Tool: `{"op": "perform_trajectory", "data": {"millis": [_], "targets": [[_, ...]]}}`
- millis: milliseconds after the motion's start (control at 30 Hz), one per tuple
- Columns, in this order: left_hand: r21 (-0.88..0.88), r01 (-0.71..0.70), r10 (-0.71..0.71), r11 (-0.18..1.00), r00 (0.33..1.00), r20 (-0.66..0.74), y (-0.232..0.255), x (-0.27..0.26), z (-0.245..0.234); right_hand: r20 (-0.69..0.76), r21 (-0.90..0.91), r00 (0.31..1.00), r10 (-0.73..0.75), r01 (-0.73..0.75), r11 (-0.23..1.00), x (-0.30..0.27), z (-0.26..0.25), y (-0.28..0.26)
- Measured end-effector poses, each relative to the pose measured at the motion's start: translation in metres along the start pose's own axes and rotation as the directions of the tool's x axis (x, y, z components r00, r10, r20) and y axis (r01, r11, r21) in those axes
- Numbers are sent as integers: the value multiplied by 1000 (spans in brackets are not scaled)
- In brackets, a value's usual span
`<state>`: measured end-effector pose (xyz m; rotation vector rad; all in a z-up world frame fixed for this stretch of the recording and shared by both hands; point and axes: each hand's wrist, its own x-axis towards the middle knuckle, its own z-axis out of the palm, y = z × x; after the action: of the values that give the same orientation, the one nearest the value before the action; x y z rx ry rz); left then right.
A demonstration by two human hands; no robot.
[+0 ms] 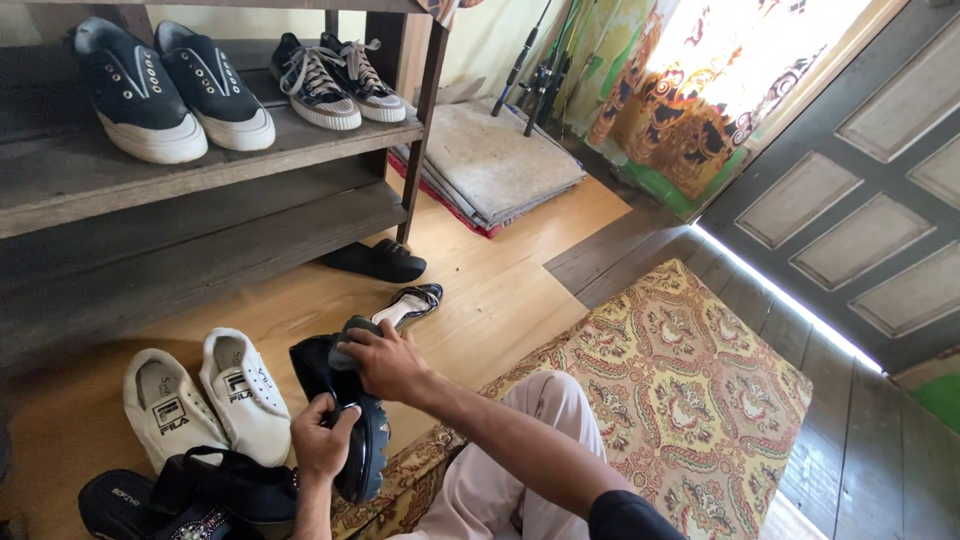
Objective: The person sits on a rug and wipes several pairs of shoes with a black cloth, including sneakers, loafers, and sandals. They then place some of the cleaned shoes onto a wooden shoe rack.
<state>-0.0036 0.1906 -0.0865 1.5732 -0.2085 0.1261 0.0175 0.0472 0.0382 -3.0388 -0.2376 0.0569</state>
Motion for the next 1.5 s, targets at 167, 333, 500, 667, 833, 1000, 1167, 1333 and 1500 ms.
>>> {"op": "perform_trajectory", "data": {"millis": [167,333,500,667,833,1000,1167,1333,1500], "targets": [[30,4,-2,1000,999,-54,-7,7,-11,58,11,997,-57,56,998,-11,0,-10],[-7,-46,45,999,993,-111,-9,11,-22,114,136,978,-174,159,978,-36,-3,-23],[-292,43,-35,955,999,33,-16,10,-23,158,139,964,-214,193,971,-45,-26,-27],[-56,155,-161,986,981,-112,-40,9,-21,206,138,958,-200,174,975,-58,-29,-34],[-107,231,-246,967,956,-163,-41,7,-19,106,114,968,-225,213,970,-55,-8,-27],[-110,103,-125,989,969,-211,-92,9,-18,-74,48,977,-198,202,978,-31,9,-15],[-248,122,-182,961,954,-240,-71,8,-19,-5,96,988,-153,153,984,-25,6,-23],[-149,114,-161,982,917,-364,-72,10,-22,93,156,981,-172,156,975,-40,12,-35],[-99,186,-210,978,901,-380,-60,11,-20,67,174,975,-211,197,965,-48,0,-40]]}}
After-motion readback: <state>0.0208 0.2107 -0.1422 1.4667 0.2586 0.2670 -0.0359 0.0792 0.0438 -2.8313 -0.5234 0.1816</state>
